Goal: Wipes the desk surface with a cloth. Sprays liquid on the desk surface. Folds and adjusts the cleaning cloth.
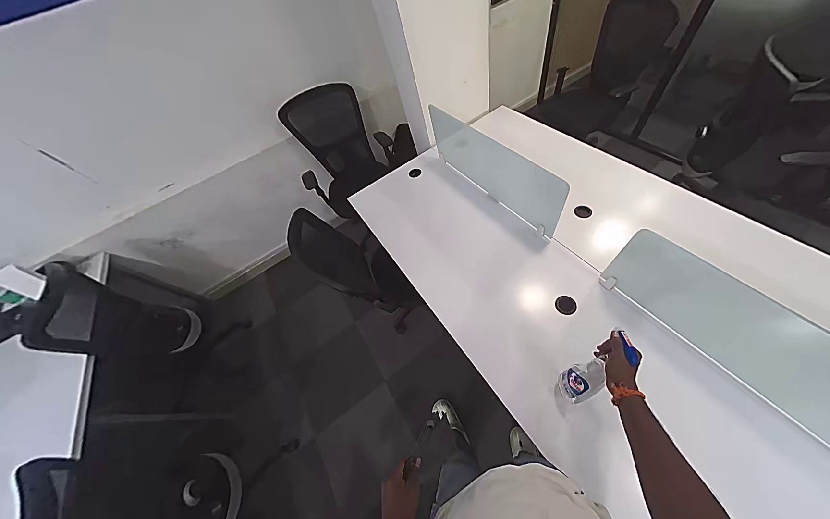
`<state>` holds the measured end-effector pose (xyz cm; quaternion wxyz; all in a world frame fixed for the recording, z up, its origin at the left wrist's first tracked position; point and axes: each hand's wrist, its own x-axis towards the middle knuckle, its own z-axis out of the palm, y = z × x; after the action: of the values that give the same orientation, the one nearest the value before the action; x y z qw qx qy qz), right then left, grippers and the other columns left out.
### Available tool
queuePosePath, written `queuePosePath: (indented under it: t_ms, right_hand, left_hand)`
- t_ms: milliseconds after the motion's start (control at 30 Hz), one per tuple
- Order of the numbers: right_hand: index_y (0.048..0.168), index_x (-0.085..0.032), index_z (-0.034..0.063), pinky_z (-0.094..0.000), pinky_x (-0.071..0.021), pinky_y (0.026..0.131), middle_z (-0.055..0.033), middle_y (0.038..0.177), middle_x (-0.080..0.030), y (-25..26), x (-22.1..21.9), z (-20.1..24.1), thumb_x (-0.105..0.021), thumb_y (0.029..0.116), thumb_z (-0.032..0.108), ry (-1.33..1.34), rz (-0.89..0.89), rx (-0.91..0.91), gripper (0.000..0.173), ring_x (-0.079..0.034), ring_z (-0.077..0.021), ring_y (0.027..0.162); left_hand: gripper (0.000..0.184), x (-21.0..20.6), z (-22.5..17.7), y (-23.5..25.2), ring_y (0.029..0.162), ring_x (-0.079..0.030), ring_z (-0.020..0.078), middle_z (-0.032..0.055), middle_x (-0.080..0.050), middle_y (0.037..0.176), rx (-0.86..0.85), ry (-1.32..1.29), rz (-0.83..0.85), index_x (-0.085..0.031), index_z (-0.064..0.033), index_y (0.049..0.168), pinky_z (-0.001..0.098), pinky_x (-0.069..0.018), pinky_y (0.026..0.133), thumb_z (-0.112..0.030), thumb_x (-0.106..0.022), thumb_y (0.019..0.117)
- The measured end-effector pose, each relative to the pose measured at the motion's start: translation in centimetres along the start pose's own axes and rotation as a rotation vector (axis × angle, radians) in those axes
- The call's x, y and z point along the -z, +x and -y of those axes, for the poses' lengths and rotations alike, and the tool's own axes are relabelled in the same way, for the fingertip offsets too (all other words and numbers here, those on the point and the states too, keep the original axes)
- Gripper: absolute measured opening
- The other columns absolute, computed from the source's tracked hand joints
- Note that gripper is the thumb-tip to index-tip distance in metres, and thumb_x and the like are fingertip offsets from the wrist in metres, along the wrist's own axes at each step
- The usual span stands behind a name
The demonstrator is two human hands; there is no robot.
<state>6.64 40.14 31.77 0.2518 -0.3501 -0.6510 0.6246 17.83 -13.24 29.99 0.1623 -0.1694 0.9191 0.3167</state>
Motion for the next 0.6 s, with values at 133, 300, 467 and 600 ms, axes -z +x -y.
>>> queuePosePath:
  t_ms: [133, 300, 467, 600]
  right_hand:
    - [0.082, -0.066, 0.0077, -0.0274, -0.0556, 0.065, 0.0053, 0.066, -0.063, -3.5, -2.9, -0.3, -0.055, 0.0934, 0.025, -0.157, 0.408, 0.143, 0.023, -0.062, -0.0059, 0.062]
    - [0.085, -0.067, 0.0088, -0.0244, -0.0529, 0.059, 0.0045, 0.068, -0.065, -6.9, -7.1, -0.6, -0.059, 0.0925, 0.028, -0.256, 0.52, 0.108, 0.022, -0.061, -0.0052, 0.059]
    - [0.08, -0.064, 0.01, -0.0302, -0.0578, 0.059, 0.0027, 0.065, -0.064, -8.4, -9.3, 0.5, -0.051, 0.0963, 0.025, -0.17, 0.234, -0.013, 0.026, -0.064, -0.011, 0.059]
    - [0.078, -0.066, 0.0116, -0.0267, -0.052, 0.062, 0.007, 0.063, -0.059, -10.0, -11.1, 0.5, -0.058, 0.0936, 0.029, -0.32, 0.513, 0.041, 0.024, -0.058, -0.0048, 0.059]
  left_hand:
    - [0.037, 2.4, -0.2, 6.1, 0.093, -0.071, 0.0343, 0.0189, -0.074, 0.097, 0.016, -0.031, 0.102, -0.071, -0.0043, 0.12, 0.0572, -0.0545, 0.088, -0.034, -0.064, 0.0999]
    - [0.036, 6.0, -0.2, 12.7, 0.093, -0.07, 0.0316, 0.0187, -0.072, 0.097, -0.065, -0.099, 0.163, -0.07, -0.001, 0.116, 0.0532, -0.0541, 0.089, -0.033, -0.064, 0.1008]
    - [0.031, 8.5, 0.1, 17.7, 0.086, -0.069, 0.0286, 0.0167, -0.072, 0.092, -0.158, -0.147, 0.183, -0.07, -0.0022, 0.119, 0.051, -0.0554, 0.084, -0.027, -0.064, 0.1008]
    - [0.032, 9.1, -0.3, 20.6, 0.088, -0.07, 0.028, 0.0157, -0.073, 0.096, -0.168, -0.132, 0.19, -0.07, -0.004, 0.12, 0.0509, -0.0555, 0.086, -0.028, -0.065, 0.0999]
